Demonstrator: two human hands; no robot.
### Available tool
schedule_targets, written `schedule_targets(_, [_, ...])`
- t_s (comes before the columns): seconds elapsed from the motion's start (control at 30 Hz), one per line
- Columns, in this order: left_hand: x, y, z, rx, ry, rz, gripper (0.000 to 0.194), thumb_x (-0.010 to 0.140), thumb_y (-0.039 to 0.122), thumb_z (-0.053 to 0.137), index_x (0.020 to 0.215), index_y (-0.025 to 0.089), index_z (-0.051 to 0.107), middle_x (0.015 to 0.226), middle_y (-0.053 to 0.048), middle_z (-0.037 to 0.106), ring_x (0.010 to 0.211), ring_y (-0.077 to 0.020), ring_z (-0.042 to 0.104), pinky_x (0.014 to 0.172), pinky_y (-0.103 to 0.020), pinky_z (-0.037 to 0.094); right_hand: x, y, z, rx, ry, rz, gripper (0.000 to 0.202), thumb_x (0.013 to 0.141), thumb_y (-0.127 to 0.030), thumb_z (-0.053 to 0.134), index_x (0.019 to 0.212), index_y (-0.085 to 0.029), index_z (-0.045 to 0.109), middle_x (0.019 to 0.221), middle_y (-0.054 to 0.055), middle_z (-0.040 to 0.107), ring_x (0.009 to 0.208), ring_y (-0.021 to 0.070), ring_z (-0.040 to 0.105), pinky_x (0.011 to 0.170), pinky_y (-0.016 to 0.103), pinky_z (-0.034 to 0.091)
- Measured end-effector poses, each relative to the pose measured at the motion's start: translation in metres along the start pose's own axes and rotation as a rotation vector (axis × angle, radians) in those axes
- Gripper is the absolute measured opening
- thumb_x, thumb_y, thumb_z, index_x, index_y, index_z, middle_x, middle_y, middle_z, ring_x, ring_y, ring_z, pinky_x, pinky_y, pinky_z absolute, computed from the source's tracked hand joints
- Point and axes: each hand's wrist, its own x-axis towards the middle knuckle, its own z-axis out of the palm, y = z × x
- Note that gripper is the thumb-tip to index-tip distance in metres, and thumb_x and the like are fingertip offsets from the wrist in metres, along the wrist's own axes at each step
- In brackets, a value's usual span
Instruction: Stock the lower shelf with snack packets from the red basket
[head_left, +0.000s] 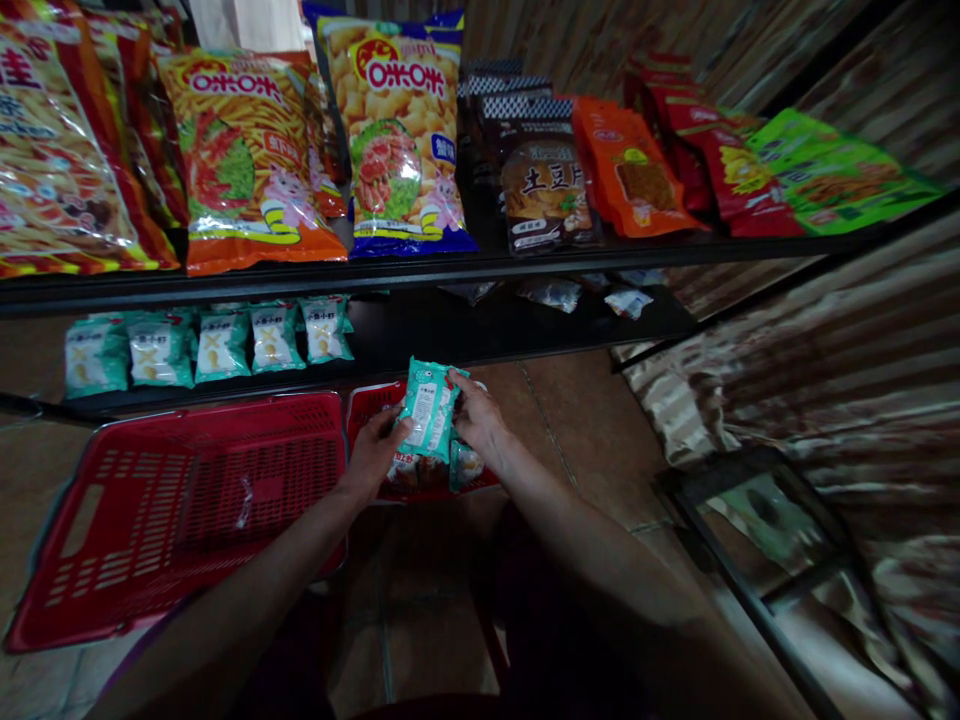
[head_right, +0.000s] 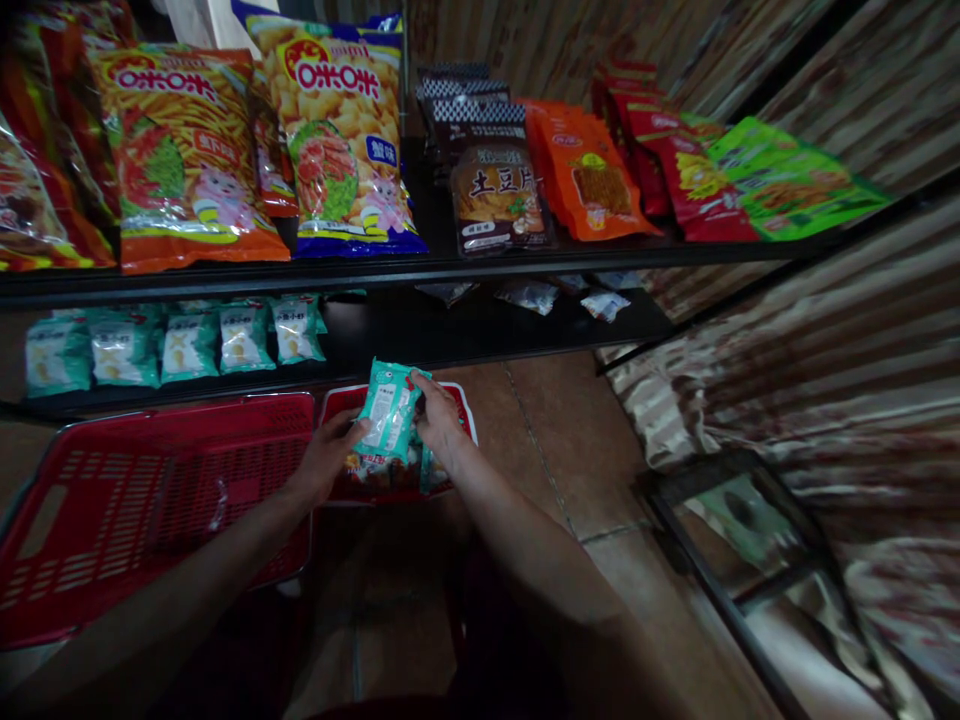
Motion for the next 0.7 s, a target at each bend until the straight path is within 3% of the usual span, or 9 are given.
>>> schedule_targets(0.23, [-0.003,-0.001,-0.001,0.079,-0.008,0.028,0.024,0.065,0.036,0.072,0.08,0.02,0.064,0.086,-0.003,0.067,0.082,-0.0195,0.062,0.076,-0.032,0.048,-0.006,-0.006,0.007,0.137,0.061,0.053,0.014,0.067,-0.019,0.074,0.073,-0.019,0.061,0.063,-0.005,0.067,0.055,0.0123,0.061,0.059,0.026,0.052])
schedule_targets(0.43, [-0.006,0.007,0.001,-0.119,-0.098,-0.109,0.049,0.059,0.027,0.077,0.106,0.022,0.064,0.101,-0.006,0.071,0.096,-0.0238,0.064,0.089,-0.038,0.046,-0.011,-0.007,0.011,0.097,0.069,0.017,0.013,0.065,-0.018,0.074,0.067,-0.018,0.061,0.059,-0.004,0.066,0.053,0.0126,0.06,0.058,0.026,0.052])
schedule_targets(0.57, [-0.004,0.011,0.003,-0.126,-0.178,-0.114,0.044,0.063,0.036,0.077,0.103,0.021,0.069,0.111,-0.008,0.069,0.105,-0.0267,0.062,0.093,-0.037,0.045,-0.013,-0.004,0.013,0.043,0.011,0.01,0.017,0.062,-0.023,0.077,0.068,-0.019,0.062,0.058,-0.004,0.065,0.048,0.0118,0.056,0.052,0.026,0.049])
schedule_targets(0.7, [-0.002,0.01,0.004,-0.117,-0.146,-0.153,0.043,0.063,0.043,0.077,0.098,0.018,0.07,0.099,-0.01,0.072,0.092,-0.0263,0.066,0.083,-0.037,0.049,-0.013,-0.002,0.012,-0.048,-0.051,0.045,0.023,0.062,-0.032,0.079,0.07,-0.018,0.062,0.057,-0.004,0.063,0.043,0.0091,0.049,0.045,0.024,0.042])
